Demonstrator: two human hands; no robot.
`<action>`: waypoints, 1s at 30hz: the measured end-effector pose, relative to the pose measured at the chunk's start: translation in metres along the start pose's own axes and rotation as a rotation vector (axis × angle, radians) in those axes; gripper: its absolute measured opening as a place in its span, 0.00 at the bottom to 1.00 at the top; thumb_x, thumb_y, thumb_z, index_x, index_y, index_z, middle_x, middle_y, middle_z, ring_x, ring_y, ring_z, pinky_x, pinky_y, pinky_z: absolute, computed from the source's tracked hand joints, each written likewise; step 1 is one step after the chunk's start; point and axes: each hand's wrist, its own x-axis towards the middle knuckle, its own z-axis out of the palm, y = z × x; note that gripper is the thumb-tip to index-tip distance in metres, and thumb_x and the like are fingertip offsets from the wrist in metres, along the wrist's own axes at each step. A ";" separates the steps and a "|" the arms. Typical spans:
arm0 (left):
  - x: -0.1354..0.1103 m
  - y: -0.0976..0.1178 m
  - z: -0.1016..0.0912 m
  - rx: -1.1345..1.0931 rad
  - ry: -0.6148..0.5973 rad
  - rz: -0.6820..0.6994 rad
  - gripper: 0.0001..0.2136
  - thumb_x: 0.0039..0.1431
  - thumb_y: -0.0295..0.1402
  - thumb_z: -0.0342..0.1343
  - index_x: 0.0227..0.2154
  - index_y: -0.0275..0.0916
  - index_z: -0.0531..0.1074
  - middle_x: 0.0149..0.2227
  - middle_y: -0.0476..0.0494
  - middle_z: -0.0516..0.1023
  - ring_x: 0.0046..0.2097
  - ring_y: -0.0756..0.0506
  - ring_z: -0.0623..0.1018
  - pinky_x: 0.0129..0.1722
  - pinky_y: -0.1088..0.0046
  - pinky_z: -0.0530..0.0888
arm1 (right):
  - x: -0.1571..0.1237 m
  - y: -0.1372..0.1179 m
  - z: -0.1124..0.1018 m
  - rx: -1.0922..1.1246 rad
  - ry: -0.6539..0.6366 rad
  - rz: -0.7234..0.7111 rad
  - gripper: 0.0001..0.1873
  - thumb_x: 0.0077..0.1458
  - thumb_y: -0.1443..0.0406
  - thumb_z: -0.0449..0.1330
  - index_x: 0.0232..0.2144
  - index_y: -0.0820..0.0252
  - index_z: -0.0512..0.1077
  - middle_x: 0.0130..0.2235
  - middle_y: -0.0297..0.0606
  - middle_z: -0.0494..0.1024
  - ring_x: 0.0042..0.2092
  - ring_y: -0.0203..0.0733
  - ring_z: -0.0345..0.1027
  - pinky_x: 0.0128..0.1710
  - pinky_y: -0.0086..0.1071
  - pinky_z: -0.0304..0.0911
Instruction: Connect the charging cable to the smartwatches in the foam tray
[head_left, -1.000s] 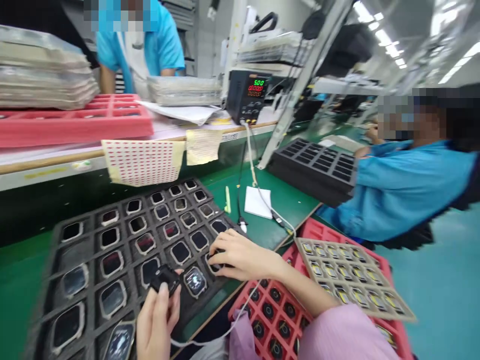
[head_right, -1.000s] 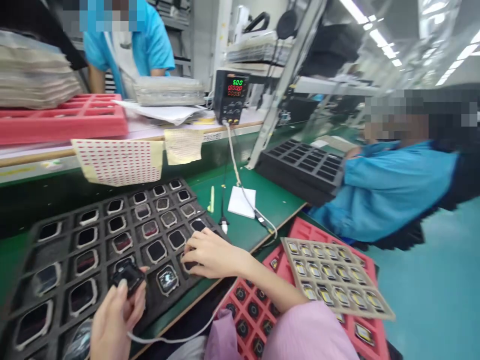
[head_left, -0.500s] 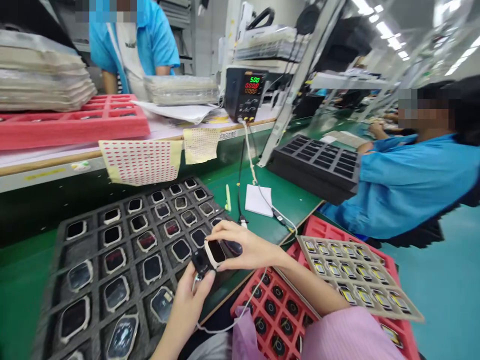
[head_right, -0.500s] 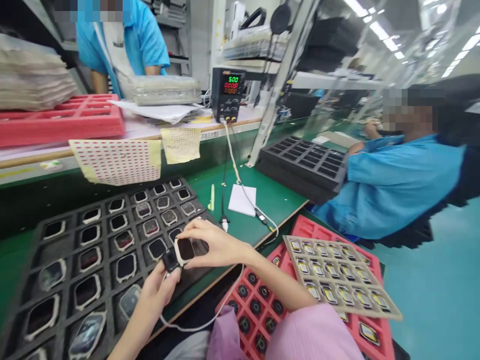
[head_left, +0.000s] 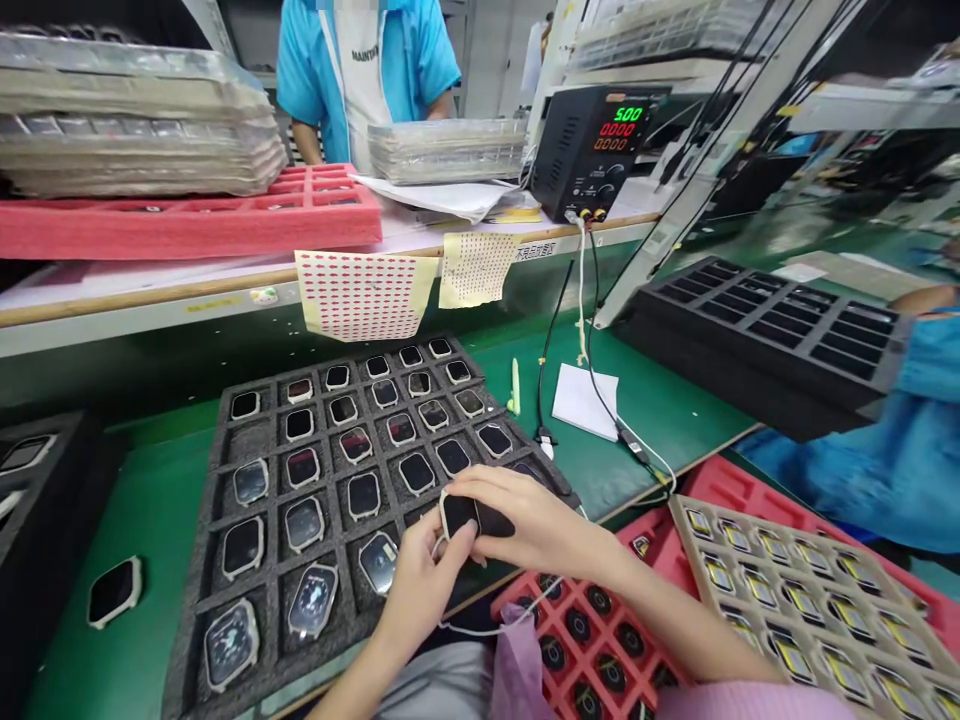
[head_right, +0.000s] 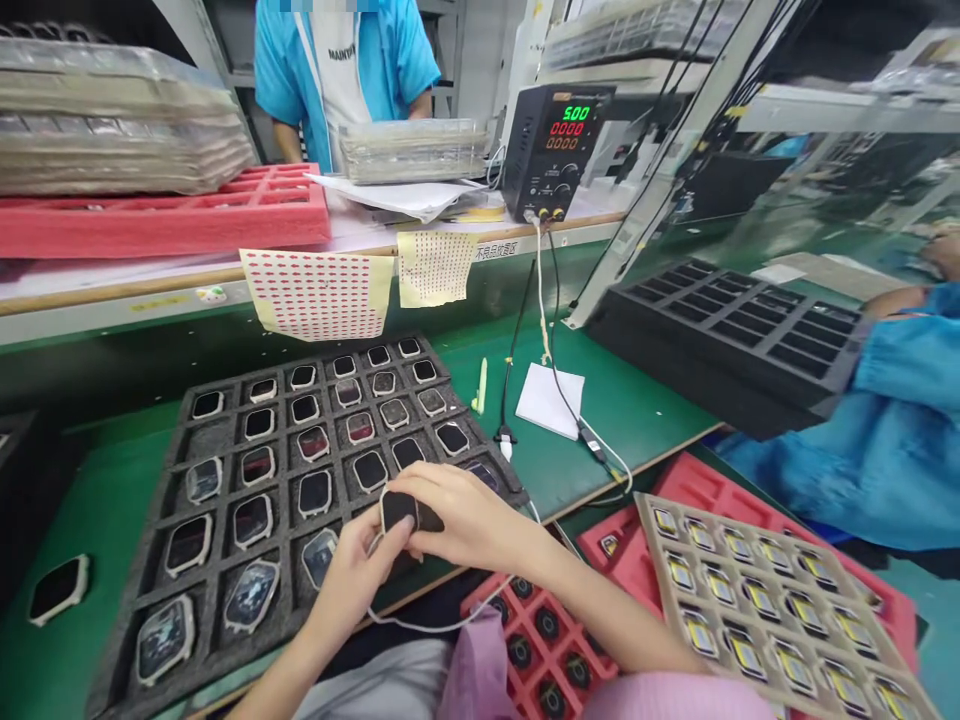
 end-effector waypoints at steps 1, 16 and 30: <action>-0.002 0.002 -0.001 -0.015 -0.001 -0.004 0.11 0.59 0.38 0.53 0.35 0.34 0.71 0.28 0.47 0.71 0.31 0.48 0.70 0.36 0.73 0.69 | 0.000 0.000 0.002 -0.004 0.010 0.004 0.25 0.49 0.73 0.63 0.50 0.64 0.65 0.49 0.44 0.70 0.50 0.46 0.64 0.50 0.39 0.62; -0.015 0.007 -0.005 -0.033 -0.015 0.026 0.11 0.58 0.38 0.55 0.36 0.34 0.73 0.29 0.46 0.73 0.33 0.47 0.70 0.34 0.75 0.67 | 0.000 -0.009 0.005 0.051 0.027 -0.023 0.22 0.52 0.66 0.64 0.49 0.62 0.68 0.43 0.44 0.70 0.44 0.45 0.65 0.43 0.37 0.64; -0.011 0.003 -0.002 -0.007 -0.019 0.027 0.14 0.56 0.41 0.56 0.40 0.35 0.72 0.34 0.43 0.75 0.35 0.45 0.73 0.37 0.73 0.70 | -0.006 0.003 -0.010 0.190 0.031 -0.042 0.24 0.52 0.62 0.65 0.51 0.60 0.67 0.46 0.43 0.68 0.47 0.45 0.63 0.48 0.39 0.62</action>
